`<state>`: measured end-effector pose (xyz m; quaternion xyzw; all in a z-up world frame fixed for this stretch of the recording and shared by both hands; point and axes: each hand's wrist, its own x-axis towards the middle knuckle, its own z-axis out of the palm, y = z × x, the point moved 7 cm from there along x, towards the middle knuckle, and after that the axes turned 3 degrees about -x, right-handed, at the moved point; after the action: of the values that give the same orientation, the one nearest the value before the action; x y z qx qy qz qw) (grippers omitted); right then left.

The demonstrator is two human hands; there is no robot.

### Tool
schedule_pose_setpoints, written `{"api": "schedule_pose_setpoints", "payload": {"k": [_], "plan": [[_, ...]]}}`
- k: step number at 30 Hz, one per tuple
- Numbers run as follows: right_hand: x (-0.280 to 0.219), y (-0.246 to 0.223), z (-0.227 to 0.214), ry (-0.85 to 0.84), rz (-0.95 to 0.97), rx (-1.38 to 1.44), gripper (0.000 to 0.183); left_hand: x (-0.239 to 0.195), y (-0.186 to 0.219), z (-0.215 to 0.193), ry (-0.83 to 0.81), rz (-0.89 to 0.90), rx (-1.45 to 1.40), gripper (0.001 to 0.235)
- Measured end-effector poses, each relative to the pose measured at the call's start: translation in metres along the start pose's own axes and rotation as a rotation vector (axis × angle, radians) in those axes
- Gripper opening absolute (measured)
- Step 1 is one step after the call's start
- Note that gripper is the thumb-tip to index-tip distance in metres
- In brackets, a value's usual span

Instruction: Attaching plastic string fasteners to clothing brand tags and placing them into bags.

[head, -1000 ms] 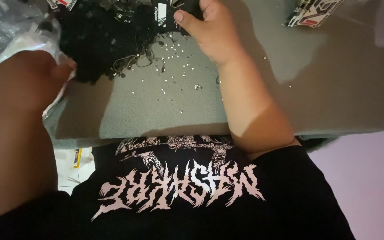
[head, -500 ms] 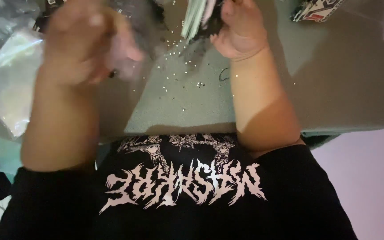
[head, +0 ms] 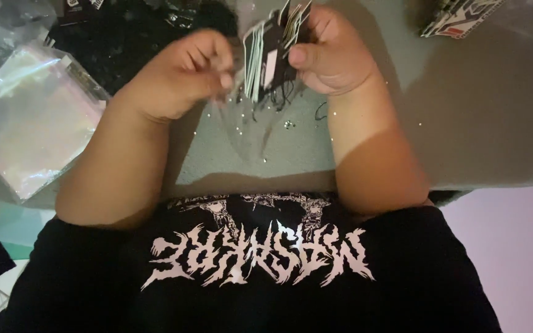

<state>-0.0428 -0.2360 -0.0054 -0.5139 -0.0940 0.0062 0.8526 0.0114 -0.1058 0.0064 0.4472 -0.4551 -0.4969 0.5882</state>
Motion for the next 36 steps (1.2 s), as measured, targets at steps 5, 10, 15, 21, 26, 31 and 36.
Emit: {"api": "schedule_pose_setpoints", "payload": {"k": [5, 10, 15, 21, 26, 31, 36], "plan": [[0.001, 0.001, -0.027, 0.187, -0.269, -0.051, 0.032, -0.009, -0.023, -0.038, 0.499, -0.201, -0.33, 0.038], [0.005, -0.014, -0.013, 0.19, -0.397, -0.173, 0.025, -0.008, -0.023, -0.039, 0.572, -0.208, -0.346, 0.029], [0.004, -0.009, -0.019, 0.267, -0.352, -0.153, 0.022, -0.016, -0.019, -0.06, 0.767, -0.032, -0.26, 0.01], [-0.008, -0.027, -0.024, 0.329, -0.504, -0.199, 0.024, -0.019, 0.024, -0.05, 0.689, 0.342, 0.28, 0.019], [-0.017, -0.03, -0.024, 0.408, -0.55, -0.323, 0.029, -0.016, 0.02, -0.029, 0.496, 0.297, 0.232, 0.039], [-0.013, -0.037, -0.004, 0.45, -0.433, -0.542, 0.028, -0.022, 0.026, -0.021, 0.44, 0.346, 0.399, 0.043], [-0.011, -0.035, 0.009, 0.356, -0.32, -0.605, 0.026, -0.023, 0.031, -0.015, 0.393, 0.387, 0.393, 0.042]]}}
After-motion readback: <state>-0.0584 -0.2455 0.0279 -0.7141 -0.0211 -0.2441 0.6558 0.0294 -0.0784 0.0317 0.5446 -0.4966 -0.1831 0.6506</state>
